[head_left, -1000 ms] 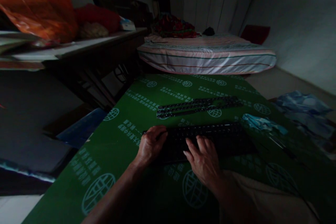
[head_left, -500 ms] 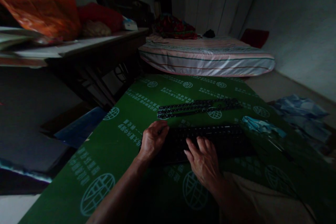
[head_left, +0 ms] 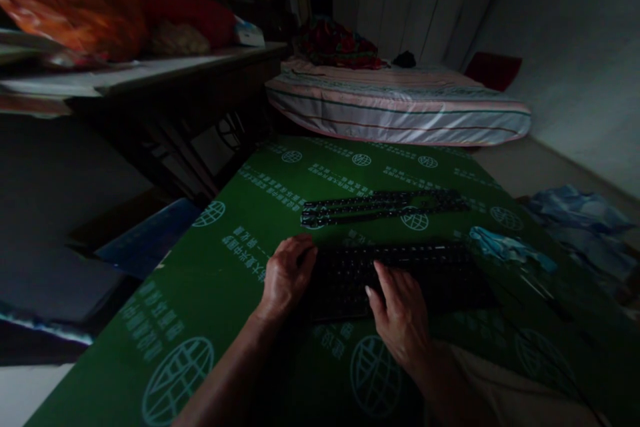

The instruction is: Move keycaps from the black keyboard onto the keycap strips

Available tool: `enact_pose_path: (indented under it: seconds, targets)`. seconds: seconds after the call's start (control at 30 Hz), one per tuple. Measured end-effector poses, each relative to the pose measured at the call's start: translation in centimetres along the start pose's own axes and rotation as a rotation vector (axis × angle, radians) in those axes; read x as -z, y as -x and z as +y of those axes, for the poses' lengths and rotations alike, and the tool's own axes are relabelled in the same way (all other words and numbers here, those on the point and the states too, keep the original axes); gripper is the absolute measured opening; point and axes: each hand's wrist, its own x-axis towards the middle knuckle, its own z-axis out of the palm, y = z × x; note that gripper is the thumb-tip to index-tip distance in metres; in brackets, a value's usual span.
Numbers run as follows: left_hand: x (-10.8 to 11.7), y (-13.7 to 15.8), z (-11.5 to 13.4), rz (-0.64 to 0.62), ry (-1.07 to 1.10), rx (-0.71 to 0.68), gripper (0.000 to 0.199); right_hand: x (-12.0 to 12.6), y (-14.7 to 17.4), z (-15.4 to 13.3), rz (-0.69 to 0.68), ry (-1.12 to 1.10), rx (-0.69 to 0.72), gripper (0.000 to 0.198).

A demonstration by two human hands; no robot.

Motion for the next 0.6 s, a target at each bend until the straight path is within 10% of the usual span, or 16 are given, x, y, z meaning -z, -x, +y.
enact_pose_path:
  seconds: [0.33,0.6]
  targets:
    - [-1.0,1.1,1.8,-0.262,-0.212,-0.332,0.032,-0.5,0.1,0.0,0.04,-0.03,0.0,0.035]
    - [-1.7,2.0,0.6,-0.313,-0.321,-0.339,0.04,-0.6,0.1,0.1,0.057,-0.046,0.005,0.035]
